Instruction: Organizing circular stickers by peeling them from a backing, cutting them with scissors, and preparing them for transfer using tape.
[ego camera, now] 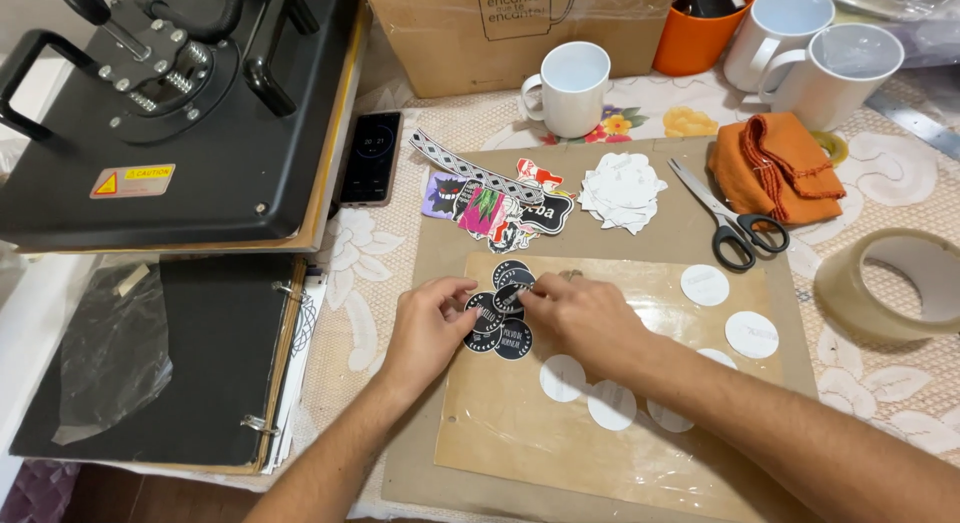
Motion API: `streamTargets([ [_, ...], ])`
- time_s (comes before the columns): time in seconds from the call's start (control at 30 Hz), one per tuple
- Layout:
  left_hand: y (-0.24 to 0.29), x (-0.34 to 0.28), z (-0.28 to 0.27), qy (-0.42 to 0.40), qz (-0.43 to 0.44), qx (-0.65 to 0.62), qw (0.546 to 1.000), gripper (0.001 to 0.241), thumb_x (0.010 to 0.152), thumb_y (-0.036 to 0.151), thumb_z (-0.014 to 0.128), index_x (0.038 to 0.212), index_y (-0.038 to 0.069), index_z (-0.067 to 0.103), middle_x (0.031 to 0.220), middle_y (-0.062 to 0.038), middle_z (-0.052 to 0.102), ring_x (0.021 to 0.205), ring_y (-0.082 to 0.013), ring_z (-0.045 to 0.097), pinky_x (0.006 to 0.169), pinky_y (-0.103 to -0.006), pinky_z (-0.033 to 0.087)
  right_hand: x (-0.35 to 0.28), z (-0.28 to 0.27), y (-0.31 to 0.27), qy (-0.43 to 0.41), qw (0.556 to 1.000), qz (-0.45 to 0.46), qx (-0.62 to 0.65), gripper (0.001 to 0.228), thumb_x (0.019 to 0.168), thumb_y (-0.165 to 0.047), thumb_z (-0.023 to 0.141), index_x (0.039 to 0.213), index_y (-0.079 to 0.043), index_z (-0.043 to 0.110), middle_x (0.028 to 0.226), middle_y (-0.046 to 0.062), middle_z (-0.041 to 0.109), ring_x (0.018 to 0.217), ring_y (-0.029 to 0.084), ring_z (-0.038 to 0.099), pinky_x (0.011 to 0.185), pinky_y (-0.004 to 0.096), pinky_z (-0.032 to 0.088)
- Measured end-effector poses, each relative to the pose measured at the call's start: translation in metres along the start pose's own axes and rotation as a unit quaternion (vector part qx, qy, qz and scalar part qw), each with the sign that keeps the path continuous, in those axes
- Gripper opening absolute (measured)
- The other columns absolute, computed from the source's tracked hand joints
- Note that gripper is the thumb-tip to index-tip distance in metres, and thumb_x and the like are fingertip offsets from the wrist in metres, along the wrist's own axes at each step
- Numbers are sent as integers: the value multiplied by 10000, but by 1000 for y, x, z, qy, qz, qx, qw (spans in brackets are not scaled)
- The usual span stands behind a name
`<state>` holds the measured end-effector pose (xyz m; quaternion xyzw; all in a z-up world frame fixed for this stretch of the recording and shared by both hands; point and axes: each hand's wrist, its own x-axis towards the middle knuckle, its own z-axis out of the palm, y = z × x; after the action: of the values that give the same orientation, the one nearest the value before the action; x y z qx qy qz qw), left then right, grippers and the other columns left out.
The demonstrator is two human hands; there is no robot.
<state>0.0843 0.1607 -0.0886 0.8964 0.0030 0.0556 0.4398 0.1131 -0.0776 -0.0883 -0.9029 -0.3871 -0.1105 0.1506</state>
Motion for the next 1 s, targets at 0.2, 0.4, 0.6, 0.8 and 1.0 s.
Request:
streamTargets([
  [0.2,8,2,-8,18,25,63,998,246,759,74,789,993,147,799,842,-48,763,558,-173,649,532,-281,547,-11,-30,6,-36,997,50,56,338,882,-183,671,1219,-203,693,1056,19,697,891,263,723,707,354,590],
  [0.4,20,11,-10,20,34,2,999,166,806,63,753,955,111,810,787,-78,767,563,-173,663,531,-263,569,-46,-62,43,10,981,190,48,303,863,-333,689,1162,-295,720,1089,-54,729,904,265,728,767,378,588],
  [0.6,41,14,1,1,107,-13,994,111,844,106,716,926,93,790,865,-18,785,666,-104,665,603,-244,523,-62,-112,79,31,965,254,-60,301,922,-350,622,1182,-255,739,1155,-6,737,839,209,734,621,419,621],
  [0.8,50,10,2,-10,90,-36,995,109,843,125,728,902,92,815,824,-19,792,639,-87,669,568,-231,525,-119,-163,135,175,901,302,-257,267,1083,-375,728,1255,-191,815,1223,32,782,756,168,706,739,342,522],
  [1.0,53,8,-2,13,84,-22,996,98,831,124,734,871,101,821,796,-9,803,621,-70,680,577,-210,547,-162,-182,112,11,925,357,-128,571,759,-522,710,1249,-228,715,1274,59,708,1268,278,614,959,464,550],
])
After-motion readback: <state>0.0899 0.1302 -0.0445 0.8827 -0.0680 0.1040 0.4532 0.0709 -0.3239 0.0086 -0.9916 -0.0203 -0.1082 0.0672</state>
